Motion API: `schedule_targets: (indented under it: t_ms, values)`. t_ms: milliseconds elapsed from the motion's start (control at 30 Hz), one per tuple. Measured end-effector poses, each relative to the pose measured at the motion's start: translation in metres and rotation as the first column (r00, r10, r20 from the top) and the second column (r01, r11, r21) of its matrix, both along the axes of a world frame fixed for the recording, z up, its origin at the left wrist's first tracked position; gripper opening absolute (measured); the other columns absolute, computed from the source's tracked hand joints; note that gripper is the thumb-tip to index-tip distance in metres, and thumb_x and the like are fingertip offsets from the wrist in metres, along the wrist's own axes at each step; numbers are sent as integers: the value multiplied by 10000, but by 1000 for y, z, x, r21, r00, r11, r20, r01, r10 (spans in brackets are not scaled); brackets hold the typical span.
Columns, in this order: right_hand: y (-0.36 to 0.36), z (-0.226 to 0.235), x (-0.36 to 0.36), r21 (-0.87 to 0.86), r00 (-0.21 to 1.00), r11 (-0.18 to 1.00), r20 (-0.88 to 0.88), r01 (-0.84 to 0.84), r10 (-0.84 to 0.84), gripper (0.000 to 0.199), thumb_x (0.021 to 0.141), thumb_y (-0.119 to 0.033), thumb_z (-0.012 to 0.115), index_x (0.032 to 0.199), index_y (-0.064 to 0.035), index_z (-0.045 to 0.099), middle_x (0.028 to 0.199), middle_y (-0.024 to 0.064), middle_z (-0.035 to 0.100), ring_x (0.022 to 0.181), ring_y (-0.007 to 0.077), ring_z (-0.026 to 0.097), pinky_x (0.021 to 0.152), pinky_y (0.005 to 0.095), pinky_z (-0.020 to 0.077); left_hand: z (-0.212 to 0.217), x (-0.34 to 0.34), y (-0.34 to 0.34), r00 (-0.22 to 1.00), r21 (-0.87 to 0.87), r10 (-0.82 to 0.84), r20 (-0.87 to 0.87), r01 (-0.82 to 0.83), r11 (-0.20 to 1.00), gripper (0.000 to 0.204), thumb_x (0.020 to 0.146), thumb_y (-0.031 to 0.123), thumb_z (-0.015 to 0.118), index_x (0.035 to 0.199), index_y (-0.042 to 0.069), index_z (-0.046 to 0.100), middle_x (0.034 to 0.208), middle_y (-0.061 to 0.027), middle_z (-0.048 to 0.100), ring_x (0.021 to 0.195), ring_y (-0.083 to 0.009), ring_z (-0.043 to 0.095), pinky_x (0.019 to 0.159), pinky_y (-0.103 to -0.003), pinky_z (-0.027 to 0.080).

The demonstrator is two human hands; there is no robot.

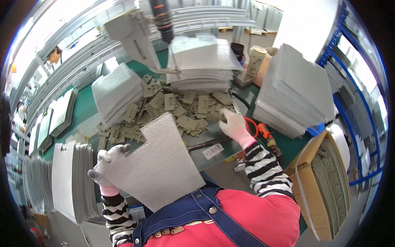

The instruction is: Assembling mesh air filters by attaching metal frames and plastic latches using an electric screwdriver and a hammer.

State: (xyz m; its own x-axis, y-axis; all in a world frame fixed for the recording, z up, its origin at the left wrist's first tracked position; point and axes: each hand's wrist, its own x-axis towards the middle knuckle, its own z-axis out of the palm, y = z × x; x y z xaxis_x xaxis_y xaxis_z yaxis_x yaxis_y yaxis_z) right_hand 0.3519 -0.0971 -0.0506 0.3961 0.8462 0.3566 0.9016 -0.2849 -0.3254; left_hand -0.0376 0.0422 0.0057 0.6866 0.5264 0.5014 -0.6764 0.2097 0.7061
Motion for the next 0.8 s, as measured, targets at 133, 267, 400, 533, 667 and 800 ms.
schedule_targets:
  t_ms: [133,267,400,533,667,800]
  values:
    - [-11,-30,10,90,995,991,10,-99,98,227,762,-233,645,919,-71,618,823,133,621,812,303,599,719,380,468,-5,-1,5,998,-33,-54,15,55,998,595,764,637,592,1013,100,534,1267,-294,447,1162,-415,434,962,-557,368]
    - [13,87,-42,515,616,845,-621,-145,484,283,897,-225,545,989,41,573,790,29,599,682,75,566,604,245,474,-8,5,6,988,-116,-145,60,152,982,600,753,598,620,1021,71,518,1233,-294,451,1112,-392,453,944,-505,367]
    - [74,189,-111,-46,399,655,-824,-754,402,334,883,-200,513,1070,75,545,910,117,639,728,143,663,625,255,510,-22,3,11,959,-132,-241,151,261,956,771,684,677,633,1181,104,494,1228,-279,453,1114,-358,461,944,-502,373]
    - [139,176,-132,-402,622,537,-713,-741,324,382,914,-190,428,1155,105,455,904,161,632,733,199,679,595,284,527,-19,7,8,986,-269,-130,102,153,951,1095,640,724,634,1433,100,209,1206,-306,457,1079,-363,505,913,-492,416]
    - [153,159,-130,-343,587,553,-726,-760,357,379,918,-197,421,1164,91,441,901,161,630,730,196,679,591,291,528,-25,7,19,992,-388,-102,74,123,913,1162,608,711,673,1440,78,167,1135,-299,491,982,-349,537,871,-474,440]
    - [154,166,-127,-288,463,438,-806,-852,369,339,924,-180,415,1171,49,452,875,169,625,698,194,676,606,296,527,-27,8,23,995,-409,-89,49,101,907,1113,639,670,681,1427,56,190,1075,-276,507,972,-340,533,861,-470,446]
